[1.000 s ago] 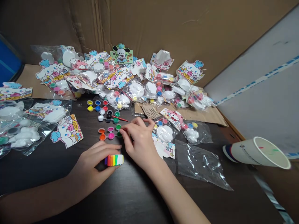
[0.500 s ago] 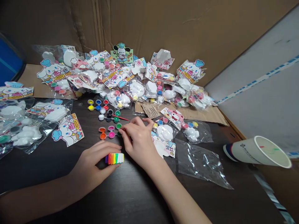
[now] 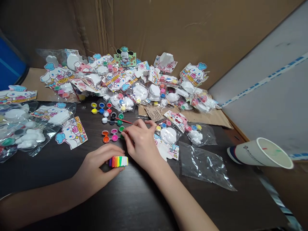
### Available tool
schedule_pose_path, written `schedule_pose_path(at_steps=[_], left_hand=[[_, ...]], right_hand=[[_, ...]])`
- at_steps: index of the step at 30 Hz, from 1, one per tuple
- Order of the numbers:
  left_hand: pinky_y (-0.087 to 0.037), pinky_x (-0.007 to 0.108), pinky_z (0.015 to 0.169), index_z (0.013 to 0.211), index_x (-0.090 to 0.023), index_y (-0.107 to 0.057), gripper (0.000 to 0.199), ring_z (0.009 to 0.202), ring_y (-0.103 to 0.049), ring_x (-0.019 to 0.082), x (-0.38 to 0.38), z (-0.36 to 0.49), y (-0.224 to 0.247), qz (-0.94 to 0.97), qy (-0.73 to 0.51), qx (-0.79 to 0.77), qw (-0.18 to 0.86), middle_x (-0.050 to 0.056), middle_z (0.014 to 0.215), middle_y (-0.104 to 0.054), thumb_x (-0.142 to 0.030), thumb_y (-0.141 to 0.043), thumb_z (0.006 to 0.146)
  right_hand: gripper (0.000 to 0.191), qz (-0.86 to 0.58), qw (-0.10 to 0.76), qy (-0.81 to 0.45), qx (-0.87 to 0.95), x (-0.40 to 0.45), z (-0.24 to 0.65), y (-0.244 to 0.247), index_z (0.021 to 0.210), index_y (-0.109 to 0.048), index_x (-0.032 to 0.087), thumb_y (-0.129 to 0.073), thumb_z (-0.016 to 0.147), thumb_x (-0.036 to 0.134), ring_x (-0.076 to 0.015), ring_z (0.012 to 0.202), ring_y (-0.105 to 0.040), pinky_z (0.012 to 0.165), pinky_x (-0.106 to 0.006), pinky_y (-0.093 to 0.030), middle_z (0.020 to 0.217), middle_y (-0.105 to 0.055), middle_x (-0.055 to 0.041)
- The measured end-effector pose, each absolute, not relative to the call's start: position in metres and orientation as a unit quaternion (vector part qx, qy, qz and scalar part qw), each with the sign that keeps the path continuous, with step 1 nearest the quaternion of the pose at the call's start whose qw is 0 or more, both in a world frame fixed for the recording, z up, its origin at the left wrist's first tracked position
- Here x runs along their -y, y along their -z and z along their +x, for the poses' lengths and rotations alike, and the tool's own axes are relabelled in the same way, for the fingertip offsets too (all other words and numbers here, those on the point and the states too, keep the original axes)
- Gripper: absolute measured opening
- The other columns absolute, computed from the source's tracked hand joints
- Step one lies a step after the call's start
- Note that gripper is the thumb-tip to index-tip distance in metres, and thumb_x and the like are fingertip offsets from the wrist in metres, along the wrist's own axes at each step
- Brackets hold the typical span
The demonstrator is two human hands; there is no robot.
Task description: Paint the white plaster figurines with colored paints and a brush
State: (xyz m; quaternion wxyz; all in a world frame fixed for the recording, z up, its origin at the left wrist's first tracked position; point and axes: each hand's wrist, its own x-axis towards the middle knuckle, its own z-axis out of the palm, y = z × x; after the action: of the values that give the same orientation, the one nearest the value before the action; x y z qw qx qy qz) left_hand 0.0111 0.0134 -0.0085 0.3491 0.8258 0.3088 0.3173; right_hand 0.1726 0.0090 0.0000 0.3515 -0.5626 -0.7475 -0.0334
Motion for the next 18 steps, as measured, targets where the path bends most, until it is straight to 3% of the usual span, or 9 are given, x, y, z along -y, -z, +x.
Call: schedule_pose_path(at_steps=[7, 14, 18], left_hand=[[-0.049, 0.027, 0.070, 0.076, -0.014, -0.064, 0.008, 0.075, -0.062, 0.016, -0.013, 0.011, 0.007, 0.785, -0.301, -0.341, 0.420, 0.005, 0.081, -0.066, -0.009, -0.061, 0.071], [-0.043, 0.025, 0.060, 0.061, -0.018, -0.052, 0.016, 0.065, -0.051, 0.014, -0.011, 0.016, -0.002, 0.615, -0.228, -0.418, 0.629, -0.002, 0.065, -0.051, -0.023, -0.068, 0.063], [-0.039, 0.022, 0.057, 0.060, -0.017, -0.051, 0.020, 0.059, -0.045, 0.010, -0.012, 0.016, -0.007, 0.525, -0.230, -0.383, 0.724, -0.005, 0.059, -0.050, -0.024, -0.069, 0.062]], right_hand=[[0.018, -0.595, 0.412, -0.027, 0.689, -0.006, 0.173, -0.006, 0.071, -0.063, 0.019, -0.054, 0.086, 0.019, -0.0162, 0.072, -0.057, 0.082, -0.039, -0.027, 0.066, -0.065, 0.0012], [0.023, -0.571, 0.581, -0.330, 0.477, 0.005, 0.175, -0.021, 0.064, -0.062, 0.020, -0.062, 0.079, 0.038, -0.0162, 0.059, -0.059, 0.062, -0.031, -0.044, 0.057, -0.063, -0.0004], [0.024, -0.522, 0.629, -0.388, 0.426, 0.017, 0.168, -0.022, 0.067, -0.063, 0.020, -0.069, 0.075, 0.042, -0.0145, 0.059, -0.059, 0.061, -0.028, -0.047, 0.057, -0.061, 0.0008]])
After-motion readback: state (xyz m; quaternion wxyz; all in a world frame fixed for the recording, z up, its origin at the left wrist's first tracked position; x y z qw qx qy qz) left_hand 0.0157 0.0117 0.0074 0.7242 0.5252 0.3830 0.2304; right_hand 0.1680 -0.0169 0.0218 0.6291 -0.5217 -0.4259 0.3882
